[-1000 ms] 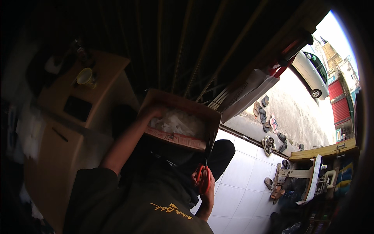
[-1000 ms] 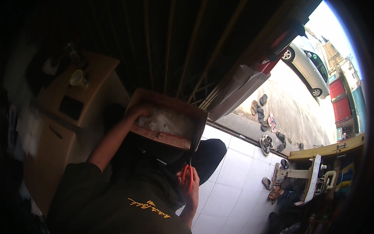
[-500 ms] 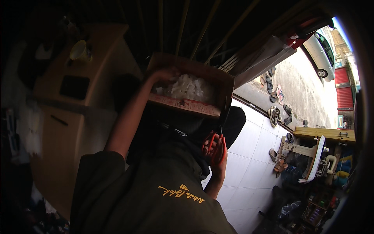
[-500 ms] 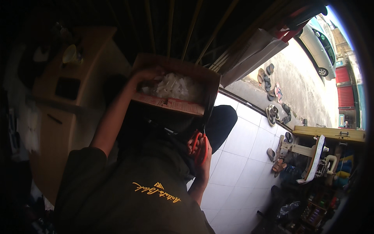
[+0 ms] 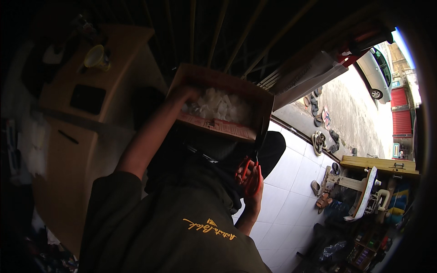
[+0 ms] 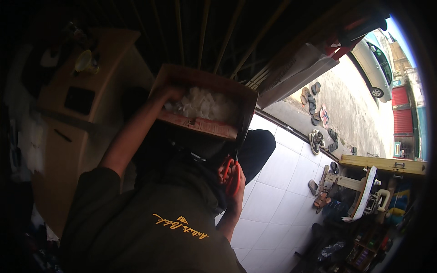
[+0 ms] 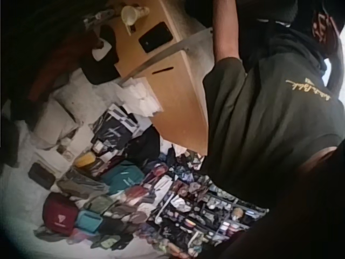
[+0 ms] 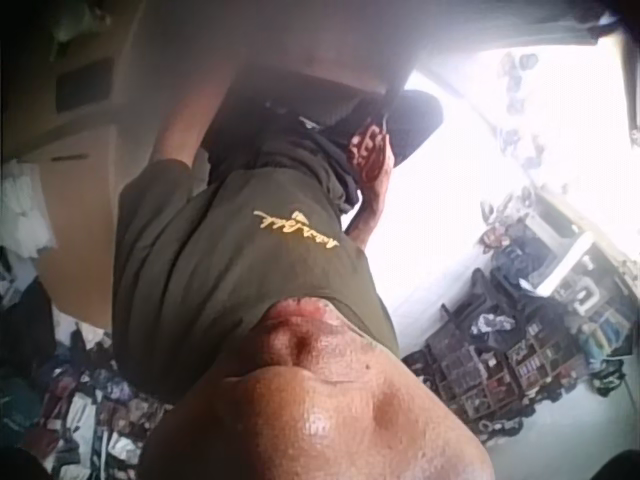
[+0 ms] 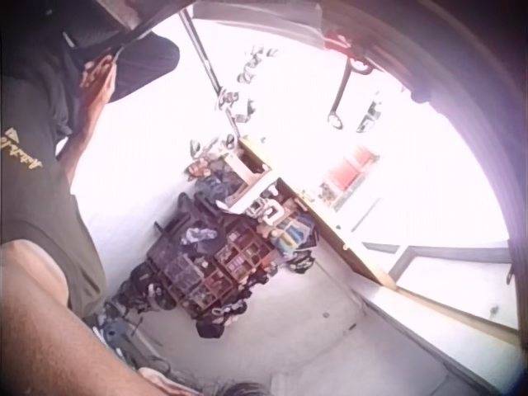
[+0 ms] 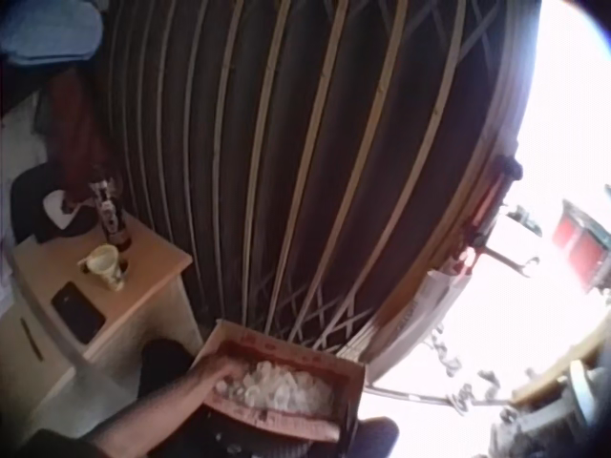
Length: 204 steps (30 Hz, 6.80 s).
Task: The person cuts small pieces of white fabric using shears while holding the material over a cardboard box.
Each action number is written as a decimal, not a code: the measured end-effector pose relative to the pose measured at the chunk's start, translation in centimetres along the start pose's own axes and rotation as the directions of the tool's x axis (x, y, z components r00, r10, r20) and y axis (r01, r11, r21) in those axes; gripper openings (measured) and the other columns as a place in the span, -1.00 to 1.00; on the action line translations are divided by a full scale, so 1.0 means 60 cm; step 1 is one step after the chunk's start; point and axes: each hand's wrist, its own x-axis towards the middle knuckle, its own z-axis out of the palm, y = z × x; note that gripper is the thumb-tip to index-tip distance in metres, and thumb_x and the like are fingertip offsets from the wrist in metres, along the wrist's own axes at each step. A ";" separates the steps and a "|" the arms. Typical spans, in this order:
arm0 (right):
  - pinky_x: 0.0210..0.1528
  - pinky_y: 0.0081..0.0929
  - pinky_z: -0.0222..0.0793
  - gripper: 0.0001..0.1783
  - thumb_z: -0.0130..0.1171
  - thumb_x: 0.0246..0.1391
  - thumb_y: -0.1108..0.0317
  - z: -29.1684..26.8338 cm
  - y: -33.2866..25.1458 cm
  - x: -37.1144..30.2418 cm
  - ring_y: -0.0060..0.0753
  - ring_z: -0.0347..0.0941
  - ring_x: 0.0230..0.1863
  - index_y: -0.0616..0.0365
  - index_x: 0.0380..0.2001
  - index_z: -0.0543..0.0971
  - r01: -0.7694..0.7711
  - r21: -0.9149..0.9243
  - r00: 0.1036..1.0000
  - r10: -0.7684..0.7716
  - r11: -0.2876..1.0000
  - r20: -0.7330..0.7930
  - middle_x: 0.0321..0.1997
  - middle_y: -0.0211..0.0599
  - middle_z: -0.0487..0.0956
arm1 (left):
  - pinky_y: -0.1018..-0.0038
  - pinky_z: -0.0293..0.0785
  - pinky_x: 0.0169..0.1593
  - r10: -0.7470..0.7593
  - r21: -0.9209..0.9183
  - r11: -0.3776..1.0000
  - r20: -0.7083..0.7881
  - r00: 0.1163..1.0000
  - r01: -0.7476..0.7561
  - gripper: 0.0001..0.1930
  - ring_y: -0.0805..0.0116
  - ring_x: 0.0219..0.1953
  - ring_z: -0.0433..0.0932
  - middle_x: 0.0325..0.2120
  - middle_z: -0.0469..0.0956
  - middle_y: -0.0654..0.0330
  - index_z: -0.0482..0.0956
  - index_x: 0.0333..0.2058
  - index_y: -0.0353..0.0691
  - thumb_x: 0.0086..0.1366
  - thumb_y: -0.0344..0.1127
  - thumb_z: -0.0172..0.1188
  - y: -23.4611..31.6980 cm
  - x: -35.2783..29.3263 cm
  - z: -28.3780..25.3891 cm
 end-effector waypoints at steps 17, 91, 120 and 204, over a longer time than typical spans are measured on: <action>-0.45 -0.70 0.32 -0.42 -0.15 0.37 -0.10 0.009 0.003 -0.001 -0.56 0.48 -0.44 0.21 0.13 0.37 -0.021 0.035 0.999 0.022 0.999 -0.028 -0.33 -0.29 0.56 | 0.37 0.37 0.23 0.024 0.223 0.974 0.067 0.997 -0.039 -0.62 0.15 0.15 0.48 0.09 0.52 0.04 0.57 0.03 -0.24 0.20 -0.47 0.14 0.050 -0.027 -0.016; 0.03 -0.29 0.39 -0.31 0.29 0.07 -0.03 0.119 -0.030 0.034 -0.23 0.54 -0.08 0.28 0.07 0.38 -0.049 -0.595 0.999 0.047 0.802 -0.019 -0.14 -0.01 0.59 | 0.53 0.63 -0.19 0.014 -0.996 0.029 -0.088 0.996 -0.089 -0.75 0.37 -0.28 0.69 -0.30 0.67 0.09 0.57 -0.14 -0.39 0.21 -0.45 0.31 0.202 -0.215 -0.088; -0.02 -0.08 0.32 -0.14 0.11 0.09 -0.32 0.122 -0.026 0.034 0.19 0.52 -0.13 0.27 0.10 0.26 -0.042 -0.710 0.997 0.073 0.702 0.014 -0.21 0.20 0.55 | 0.52 0.64 -0.19 0.037 -0.998 -0.036 -0.042 0.998 -0.041 -0.76 0.35 -0.28 0.69 -0.28 0.66 0.11 0.60 -0.14 -0.36 0.21 -0.47 0.31 0.196 -0.214 -0.086; -0.20 -0.16 0.33 -0.24 0.15 0.07 -0.29 0.131 -0.044 0.057 0.06 0.49 -0.36 0.33 -0.14 0.43 -0.042 -0.811 0.997 0.081 0.584 0.007 -0.45 0.07 0.52 | 0.54 0.66 -0.26 -0.078 -0.994 -0.010 -0.105 0.991 -0.106 -0.82 0.40 -0.32 0.68 -0.33 0.67 0.10 0.61 -0.19 -0.41 0.22 -0.52 0.29 0.201 -0.215 -0.074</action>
